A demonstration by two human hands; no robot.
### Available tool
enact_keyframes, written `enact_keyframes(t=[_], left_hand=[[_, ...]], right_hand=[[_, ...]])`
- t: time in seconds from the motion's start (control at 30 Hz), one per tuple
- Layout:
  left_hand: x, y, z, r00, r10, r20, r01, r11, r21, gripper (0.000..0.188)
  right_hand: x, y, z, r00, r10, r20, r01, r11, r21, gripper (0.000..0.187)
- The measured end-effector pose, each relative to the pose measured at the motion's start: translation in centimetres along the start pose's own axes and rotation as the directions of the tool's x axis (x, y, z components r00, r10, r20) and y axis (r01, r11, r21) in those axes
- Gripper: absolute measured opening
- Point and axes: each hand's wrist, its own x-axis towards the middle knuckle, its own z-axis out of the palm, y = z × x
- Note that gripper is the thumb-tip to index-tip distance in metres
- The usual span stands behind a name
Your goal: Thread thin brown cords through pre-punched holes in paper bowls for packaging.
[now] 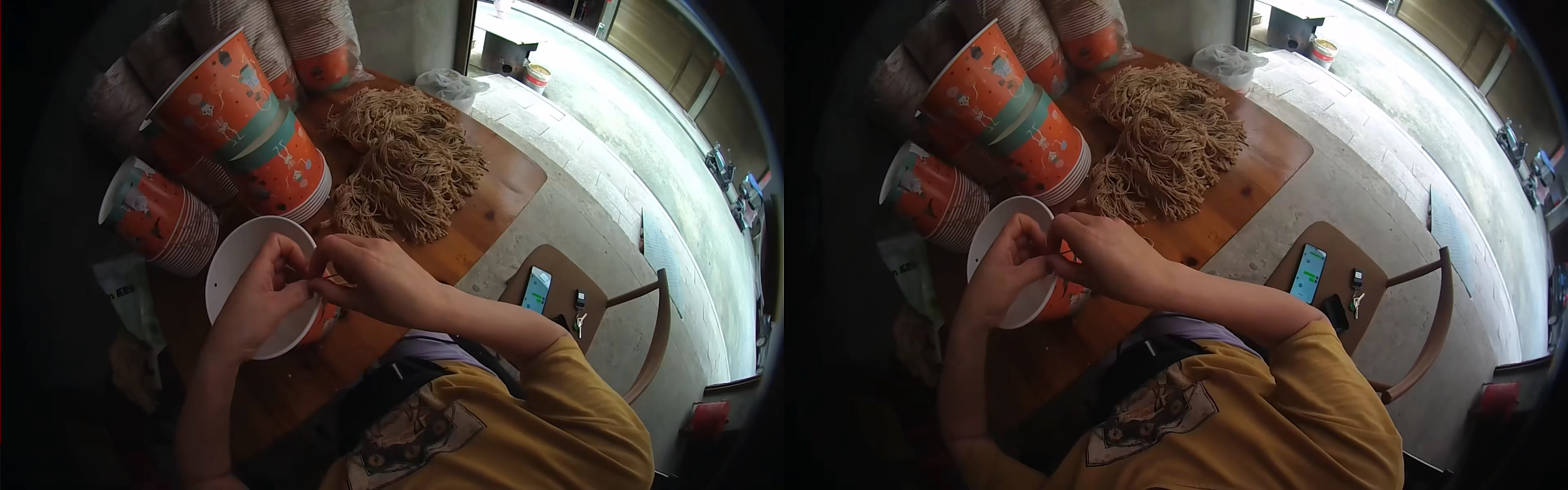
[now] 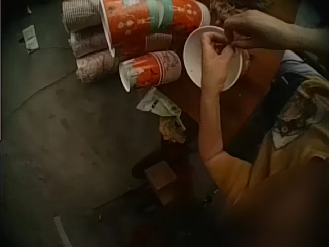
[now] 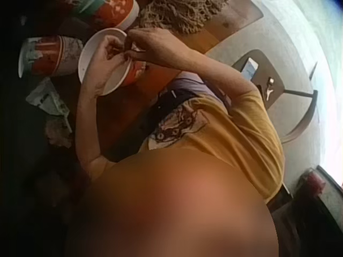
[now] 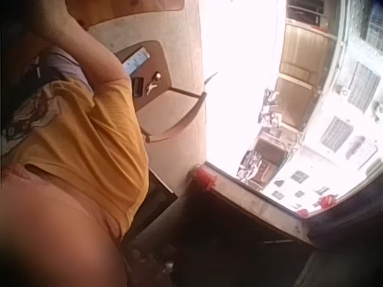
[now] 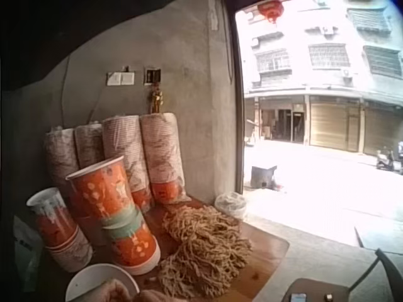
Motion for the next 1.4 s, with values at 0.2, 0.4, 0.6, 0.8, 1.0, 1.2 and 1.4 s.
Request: enact_keyframes(t=[0.2, 0.4, 0.6, 0.8, 1.0, 1.2, 1.4], left_hand=[[-0.6, -0.1, 0.4, 0.993, 0.098, -0.060, -0.094, 0.994, 0.064, 0.027], [-1.0, 0.0, 0.5, 0.981, 0.189, 0.034, -0.191, 0.975, 0.113, 0.026], [-1.6, -0.3, 1.2, 0.955, 0.295, -0.013, -0.291, 0.949, 0.123, 0.024], [-2.2, -0.2, 1.4, 0.850, 0.526, 0.031, -0.479, 0.747, 0.460, 0.027], [-2.6, -0.5, 1.7, 0.685, 0.710, 0.165, -0.611, 0.436, 0.660, 0.040], [-2.9, -0.6, 0.8, 0.763, 0.643, -0.059, -0.458, 0.603, 0.653, 0.029], [-4.3, 0.2, 2.0, 0.890, 0.401, -0.218, -0.262, 0.841, 0.474, 0.024]], right_hand=[[-0.1, -0.3, -0.4, 0.999, 0.030, 0.029, -0.030, 0.999, -0.022, 0.016], [-0.3, -0.8, -0.7, 0.994, 0.063, 0.089, -0.064, 0.998, 0.011, 0.017], [-0.9, -2.9, -1.5, 0.979, 0.176, 0.107, -0.173, 0.984, -0.035, 0.016], [-1.0, -3.1, -1.0, 0.962, 0.229, 0.150, -0.240, 0.969, 0.057, 0.015], [-1.4, -2.9, -0.3, 0.980, 0.174, 0.096, -0.181, 0.981, 0.067, 0.015], [-1.6, -2.2, 0.3, 0.939, 0.315, 0.138, -0.339, 0.917, 0.210, 0.013], [-1.7, -2.4, 0.5, 0.949, 0.300, 0.094, -0.314, 0.924, 0.217, 0.012]])
